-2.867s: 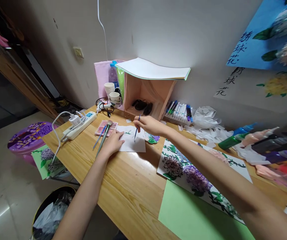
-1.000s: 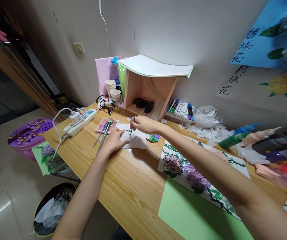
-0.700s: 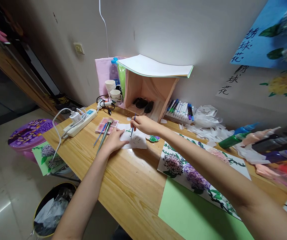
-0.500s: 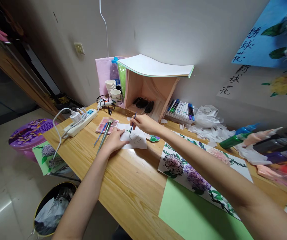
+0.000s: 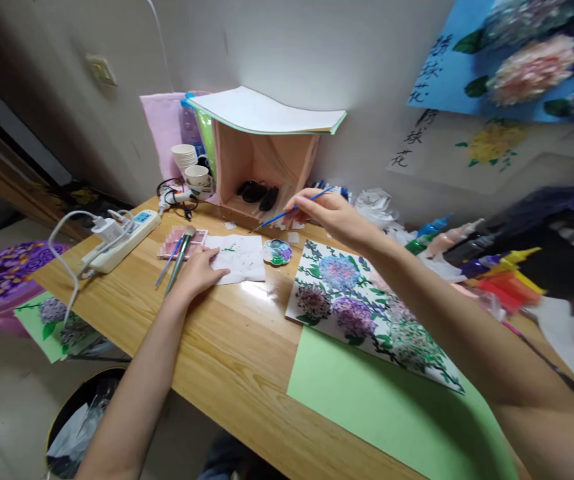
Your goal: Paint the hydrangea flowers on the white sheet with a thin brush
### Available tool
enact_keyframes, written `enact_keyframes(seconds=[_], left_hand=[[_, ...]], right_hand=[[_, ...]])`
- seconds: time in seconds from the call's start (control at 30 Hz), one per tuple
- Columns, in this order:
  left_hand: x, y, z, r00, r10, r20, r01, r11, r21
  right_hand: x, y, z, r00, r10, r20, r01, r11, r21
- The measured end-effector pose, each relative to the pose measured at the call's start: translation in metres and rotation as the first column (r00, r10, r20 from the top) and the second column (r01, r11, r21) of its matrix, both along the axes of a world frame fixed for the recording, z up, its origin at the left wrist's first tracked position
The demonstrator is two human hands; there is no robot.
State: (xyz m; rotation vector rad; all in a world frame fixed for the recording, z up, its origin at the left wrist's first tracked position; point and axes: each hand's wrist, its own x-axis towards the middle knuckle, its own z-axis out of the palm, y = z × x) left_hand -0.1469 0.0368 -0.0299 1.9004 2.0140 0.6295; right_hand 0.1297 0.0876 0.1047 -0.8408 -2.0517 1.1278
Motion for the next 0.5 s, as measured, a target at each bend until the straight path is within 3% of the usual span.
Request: enact_keyframes(seconds=[0.13,0.27,0.4,0.5], left_hand=[[0.003,0.0,0.007,0.997,0.011,0.078,-0.021,0.99,0.14],[0.02,-0.006,0.019,0.991,0.028,0.133,-0.068,0.948,0.31],[0.05,-0.023,0.024,0.995,0.05,0.091,-0.081,0.921,0.381],[0.076,-0.044,0.02,0.999,0.015,0.044,-0.029,0.937,0.347]], right_hand=[[0.072,-0.047,0.016,0.979,-0.19,-0.076,0.2,0.967,0.161],[0.126,-0.107,0.024,0.937,-0.336,-0.1,0.349,0.865,0.36],[0.166,-0.158,0.028,0.892,-0.452,0.001,0.35,0.692,0.631],[0.186,-0.189,0.021,0.779,-0.627,0.004,0.409,0.513,0.755]])
